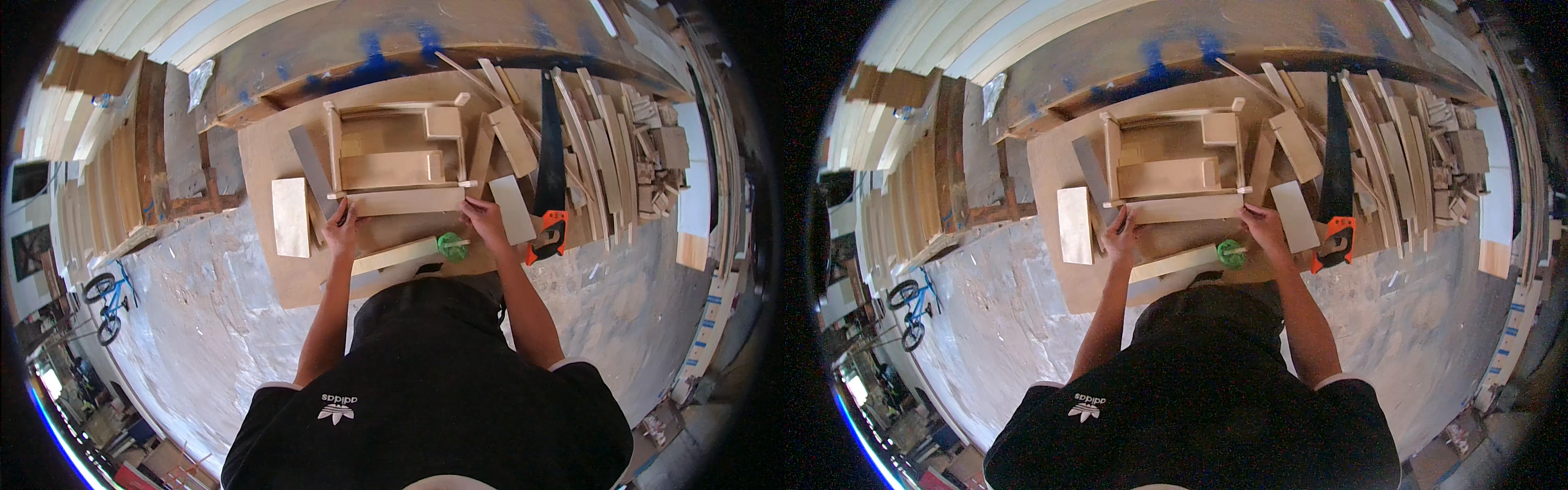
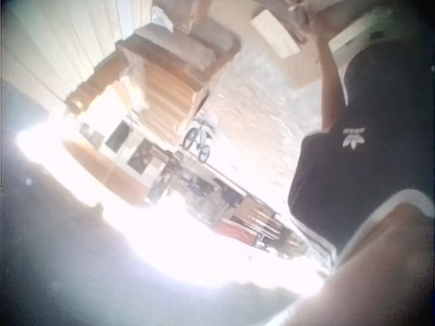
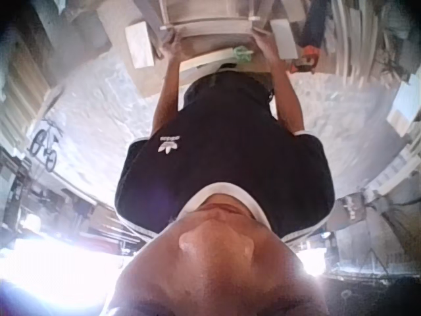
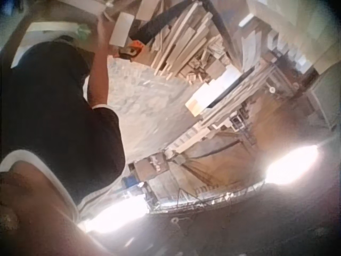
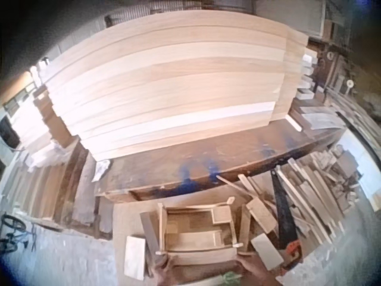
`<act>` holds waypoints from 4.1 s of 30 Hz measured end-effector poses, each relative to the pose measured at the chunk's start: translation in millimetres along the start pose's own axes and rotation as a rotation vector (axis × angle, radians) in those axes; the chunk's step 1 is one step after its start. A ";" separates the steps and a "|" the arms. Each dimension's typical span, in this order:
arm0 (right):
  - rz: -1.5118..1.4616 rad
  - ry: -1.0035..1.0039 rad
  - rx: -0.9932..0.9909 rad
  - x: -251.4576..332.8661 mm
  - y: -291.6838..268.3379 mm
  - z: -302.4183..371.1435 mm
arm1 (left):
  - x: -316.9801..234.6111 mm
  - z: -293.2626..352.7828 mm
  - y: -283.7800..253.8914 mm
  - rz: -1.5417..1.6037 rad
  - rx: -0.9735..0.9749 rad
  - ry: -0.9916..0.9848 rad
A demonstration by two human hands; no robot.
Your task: The person applies wood glue to the edge of a wooden board using a thin stick and joins it with other wooden boards to assemble a small box structure on a workbench.
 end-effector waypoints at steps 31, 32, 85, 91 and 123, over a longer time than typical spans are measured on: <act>0.118 -0.108 0.064 -3.5 -2.1 -7.1 | 9.1 -4.4 0.2 0.036 -0.002 0.027; 0.102 -0.122 0.068 -3.3 -2.7 -6.9 | 9.3 -4.5 -0.2 0.032 0.008 0.026; -0.295 -0.217 -0.239 19.4 -210.1 149.9 | -48.5 136.6 40.9 -0.466 0.253 1.020; -0.104 -0.177 -0.120 2.5 -217.3 170.6 | -66.9 281.2 167.2 -0.775 0.925 1.229; -0.202 -0.210 -0.968 -41.5 -192.3 94.4 | 111.8 171.4 181.1 -1.006 1.691 1.328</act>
Point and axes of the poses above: each hand's wrist, its own z-axis away from the middle knuckle, its own y-axis out of the palm, x = y × z, the point moved 3 cm from there along -z, towards the middle knuckle, and after that the axes turned 9 degrees about -x, right-handed, at the moved point
